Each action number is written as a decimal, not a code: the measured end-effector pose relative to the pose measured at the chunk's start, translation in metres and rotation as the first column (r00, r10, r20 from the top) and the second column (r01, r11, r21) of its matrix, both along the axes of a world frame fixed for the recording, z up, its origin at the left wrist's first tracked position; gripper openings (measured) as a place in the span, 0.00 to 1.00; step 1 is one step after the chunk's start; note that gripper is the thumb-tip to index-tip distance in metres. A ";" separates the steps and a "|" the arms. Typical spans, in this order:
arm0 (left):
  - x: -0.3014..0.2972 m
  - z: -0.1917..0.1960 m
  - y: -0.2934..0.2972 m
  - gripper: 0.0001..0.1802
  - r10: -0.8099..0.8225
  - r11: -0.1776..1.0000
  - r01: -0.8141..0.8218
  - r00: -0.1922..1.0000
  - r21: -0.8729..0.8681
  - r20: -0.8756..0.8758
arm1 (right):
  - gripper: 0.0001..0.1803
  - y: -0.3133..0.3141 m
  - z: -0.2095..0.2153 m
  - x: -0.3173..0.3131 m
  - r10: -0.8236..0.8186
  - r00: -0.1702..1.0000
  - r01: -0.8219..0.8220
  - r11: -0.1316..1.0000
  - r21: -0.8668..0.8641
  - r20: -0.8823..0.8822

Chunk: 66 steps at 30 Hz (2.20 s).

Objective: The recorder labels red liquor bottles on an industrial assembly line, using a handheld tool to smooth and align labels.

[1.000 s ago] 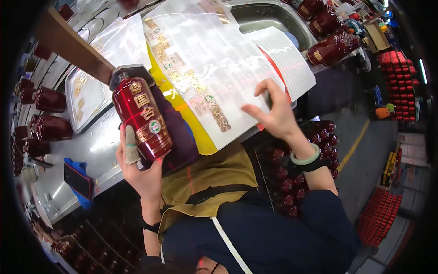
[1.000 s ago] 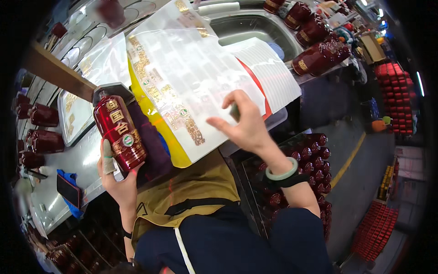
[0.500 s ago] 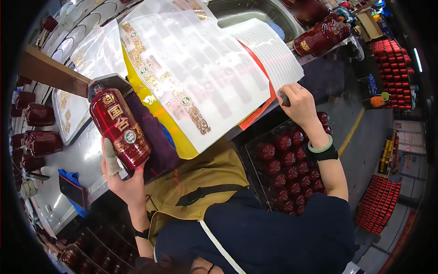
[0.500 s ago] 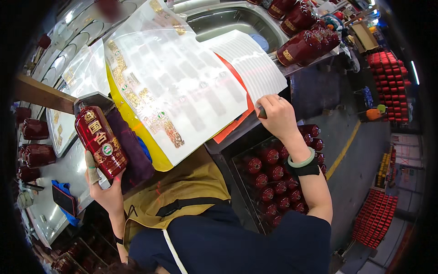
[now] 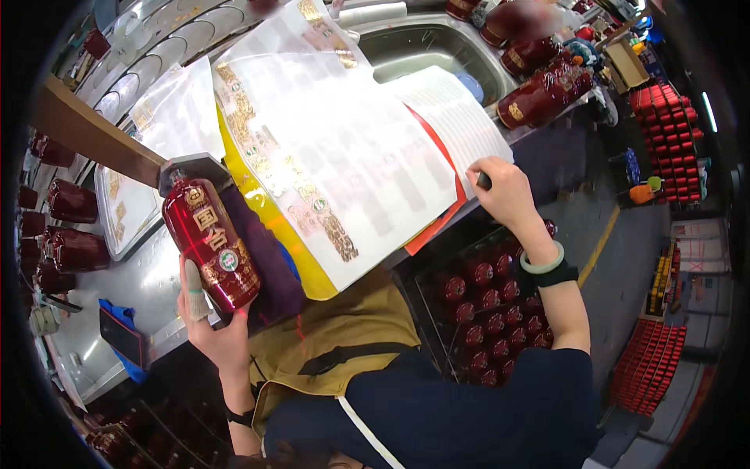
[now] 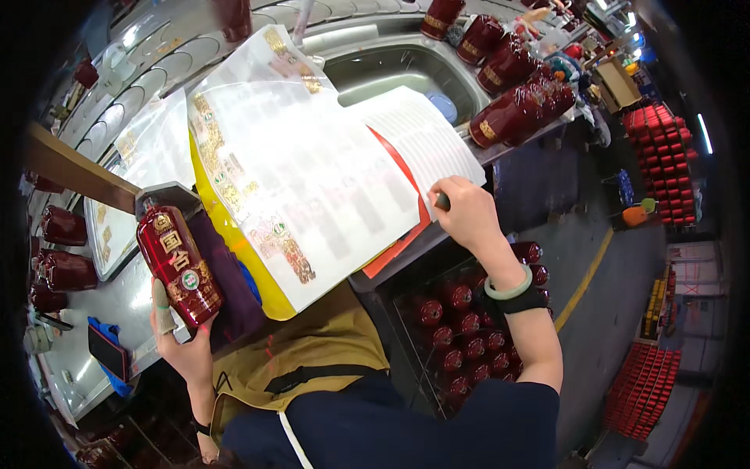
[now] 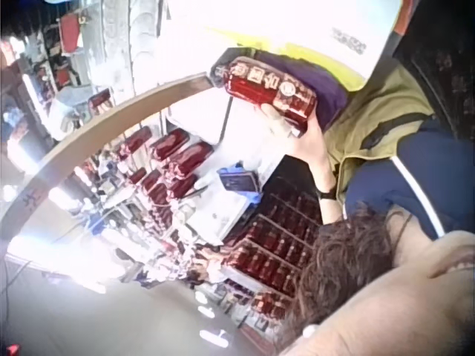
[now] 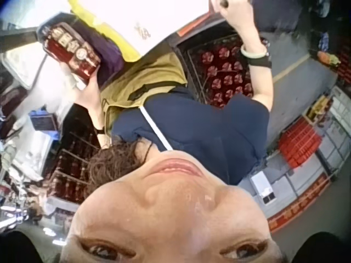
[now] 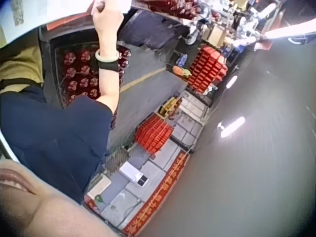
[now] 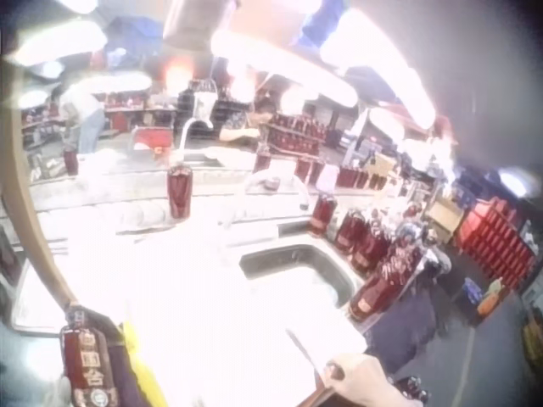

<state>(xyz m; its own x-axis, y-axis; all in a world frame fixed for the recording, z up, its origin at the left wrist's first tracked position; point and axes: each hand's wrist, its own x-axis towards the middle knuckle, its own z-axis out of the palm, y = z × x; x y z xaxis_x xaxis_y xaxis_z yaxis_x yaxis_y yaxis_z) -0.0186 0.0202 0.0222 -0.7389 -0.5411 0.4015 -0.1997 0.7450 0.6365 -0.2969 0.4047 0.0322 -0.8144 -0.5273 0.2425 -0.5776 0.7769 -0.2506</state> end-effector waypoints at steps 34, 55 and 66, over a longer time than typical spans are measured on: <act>0.004 0.000 -0.003 0.52 0.021 1.000 -0.021 1.000 0.022 0.021 | 0.06 -0.037 0.067 -0.102 0.045 0.919 -0.018 0.997 0.074 -0.392; -0.003 -0.005 0.000 0.49 -0.039 0.999 0.040 0.997 0.003 -0.059 | 0.10 0.169 -0.073 -0.037 -0.716 0.603 0.763 0.387 -0.518 0.352; 0.003 -0.004 -0.003 0.51 0.005 1.000 -0.006 1.000 -0.013 -0.030 | 0.09 0.012 -0.009 -0.085 -0.223 0.974 0.218 0.870 -0.442 0.041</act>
<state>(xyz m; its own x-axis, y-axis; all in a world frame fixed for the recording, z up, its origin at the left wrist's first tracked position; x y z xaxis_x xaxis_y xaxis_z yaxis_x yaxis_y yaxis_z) -0.0158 0.0172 0.0182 -0.7235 -0.5398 0.4304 -0.1848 0.7521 0.6327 -0.3823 0.4164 0.0235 -0.8927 -0.1705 0.4171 -0.4090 0.6952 -0.5912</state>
